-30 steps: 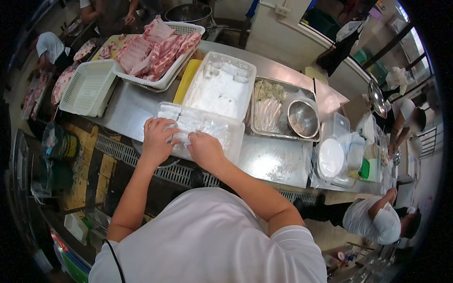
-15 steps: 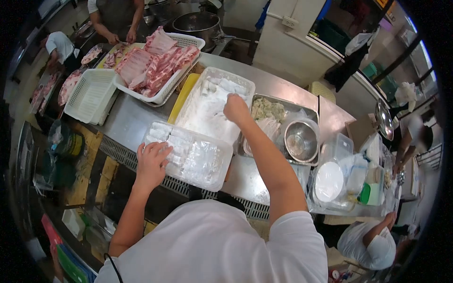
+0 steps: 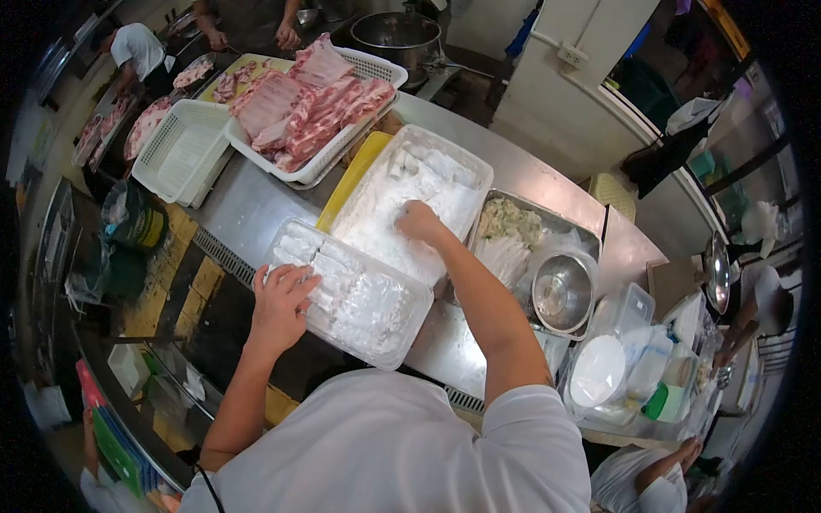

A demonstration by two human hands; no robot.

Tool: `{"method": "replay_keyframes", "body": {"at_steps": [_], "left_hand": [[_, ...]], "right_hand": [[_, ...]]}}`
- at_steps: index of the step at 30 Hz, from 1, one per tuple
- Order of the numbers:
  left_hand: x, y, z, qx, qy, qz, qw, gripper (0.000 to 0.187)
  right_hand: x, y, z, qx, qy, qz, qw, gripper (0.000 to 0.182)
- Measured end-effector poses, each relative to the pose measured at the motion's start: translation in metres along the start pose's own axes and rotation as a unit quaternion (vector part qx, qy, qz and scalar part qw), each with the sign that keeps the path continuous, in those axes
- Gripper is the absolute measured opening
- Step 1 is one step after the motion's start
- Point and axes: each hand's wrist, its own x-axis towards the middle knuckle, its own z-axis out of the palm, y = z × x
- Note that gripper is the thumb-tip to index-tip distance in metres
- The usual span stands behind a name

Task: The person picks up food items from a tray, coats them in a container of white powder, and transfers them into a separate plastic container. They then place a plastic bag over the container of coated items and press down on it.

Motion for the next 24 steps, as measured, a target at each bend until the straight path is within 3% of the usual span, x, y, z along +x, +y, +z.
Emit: {"method": "replay_keyframes", "body": {"at_steps": [3, 6, 9, 12, 15, 18, 21, 24], "left_hand": [[0.0, -0.001, 0.0, -0.009, 0.004, 0.002, 1.0, 0.049], [-0.001, -0.002, 0.001, -0.018, 0.012, 0.004, 1.0, 0.047], [-0.002, -0.005, 0.003, -0.024, 0.026, 0.009, 0.999, 0.046], [-0.003, -0.006, 0.005, -0.037, 0.033, 0.013, 0.999, 0.046], [-0.003, -0.008, 0.003, -0.048, 0.034, 0.013, 0.998, 0.045], [-0.007, -0.011, 0.004, -0.058, 0.042, 0.009, 0.997, 0.044], [-0.007, -0.015, 0.004, -0.063, 0.046, 0.01, 0.997, 0.043], [-0.01, -0.018, 0.002, -0.073, 0.052, 0.006, 0.996, 0.042]], "right_hand": [[-0.005, 0.004, -0.018, 0.166, -0.007, 0.008, 0.986, 0.044], [-0.016, -0.001, -0.035, -0.201, -0.077, -0.021, 0.976, 0.048], [-0.028, 0.004, -0.025, -0.188, 0.006, -0.113, 0.976, 0.042], [-0.028, -0.005, 0.0, -0.241, -0.018, -0.109, 0.964, 0.04], [-0.023, -0.011, -0.001, -0.094, 0.03, -0.112, 0.989, 0.033], [-0.035, -0.024, -0.016, -0.195, -0.058, -0.064, 0.977, 0.032], [-0.057, -0.007, -0.018, -0.229, -0.038, -0.112, 0.966, 0.032], [-0.079, -0.028, -0.029, -0.096, 0.083, -0.076, 0.989, 0.036]]}}
